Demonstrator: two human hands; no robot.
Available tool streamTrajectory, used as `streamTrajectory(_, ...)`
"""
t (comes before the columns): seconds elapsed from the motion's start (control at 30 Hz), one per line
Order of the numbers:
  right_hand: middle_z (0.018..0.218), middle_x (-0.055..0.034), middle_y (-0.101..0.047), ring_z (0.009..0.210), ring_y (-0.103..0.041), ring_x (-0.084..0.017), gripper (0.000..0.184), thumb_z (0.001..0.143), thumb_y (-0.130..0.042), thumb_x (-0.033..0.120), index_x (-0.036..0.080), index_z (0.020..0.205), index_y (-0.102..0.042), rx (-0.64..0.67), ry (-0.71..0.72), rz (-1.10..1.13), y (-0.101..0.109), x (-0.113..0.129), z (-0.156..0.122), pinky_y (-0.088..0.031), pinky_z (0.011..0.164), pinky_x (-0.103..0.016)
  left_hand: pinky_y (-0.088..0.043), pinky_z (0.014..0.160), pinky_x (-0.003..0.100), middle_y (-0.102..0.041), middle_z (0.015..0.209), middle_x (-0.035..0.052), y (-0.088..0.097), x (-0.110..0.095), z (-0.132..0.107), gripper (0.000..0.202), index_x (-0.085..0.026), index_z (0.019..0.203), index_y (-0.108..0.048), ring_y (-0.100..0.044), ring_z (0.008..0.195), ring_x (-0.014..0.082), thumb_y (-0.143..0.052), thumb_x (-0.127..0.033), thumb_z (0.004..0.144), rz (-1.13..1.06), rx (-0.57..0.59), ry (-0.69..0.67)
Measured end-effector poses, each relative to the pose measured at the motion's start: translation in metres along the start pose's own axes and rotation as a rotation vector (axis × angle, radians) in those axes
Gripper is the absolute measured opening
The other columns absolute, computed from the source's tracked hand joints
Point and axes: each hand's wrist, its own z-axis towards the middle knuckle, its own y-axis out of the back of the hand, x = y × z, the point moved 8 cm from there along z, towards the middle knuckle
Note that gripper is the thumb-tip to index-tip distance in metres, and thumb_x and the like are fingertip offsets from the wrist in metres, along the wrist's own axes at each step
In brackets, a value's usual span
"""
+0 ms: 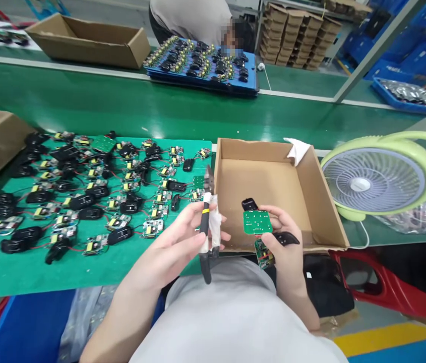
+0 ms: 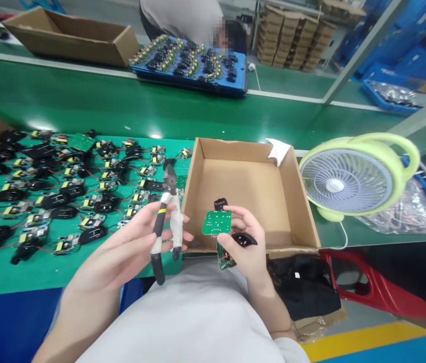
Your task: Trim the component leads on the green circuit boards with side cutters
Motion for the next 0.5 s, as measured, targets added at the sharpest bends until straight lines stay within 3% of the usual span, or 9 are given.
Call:
streamTrajectory(0.2, 0.084, -0.0004, -0.081, 0.073, -0.077, -0.017, 0.033, 0.082, -0.082, 0.041, 0.026, 0.109, -0.071, -0.013, -0.082, 0.074, 0.0005, -0.0029, 0.0021, -0.058, 0.062, -0.021, -0.06, 0.083, 0.038, -0.065, 0.124, 0.0051, 0.0033, -0.0019, -0.0066, 0.038, -0.032, 0.126, -0.065, -0.071, 0.098, 0.0258, -0.074, -0.036, 0.089, 0.01, -0.121, 0.051)
streamTrajectory(0.5, 0.086, -0.0023, -0.081, 0.077, -0.079, -0.023, 0.04, 0.08, -0.08, 0.05, 0.024, 0.108, -0.069, -0.018, -0.118, 0.067, 0.0038, -0.0086, 0.0032, -0.06, 0.062, -0.027, -0.058, 0.083, 0.041, -0.067, 0.127, 0.0082, 0.0069, 0.0026, -0.0044, 0.042, -0.03, 0.128, -0.06, -0.071, 0.098, 0.0277, -0.072, -0.036, 0.089, -0.001, -0.123, 0.102)
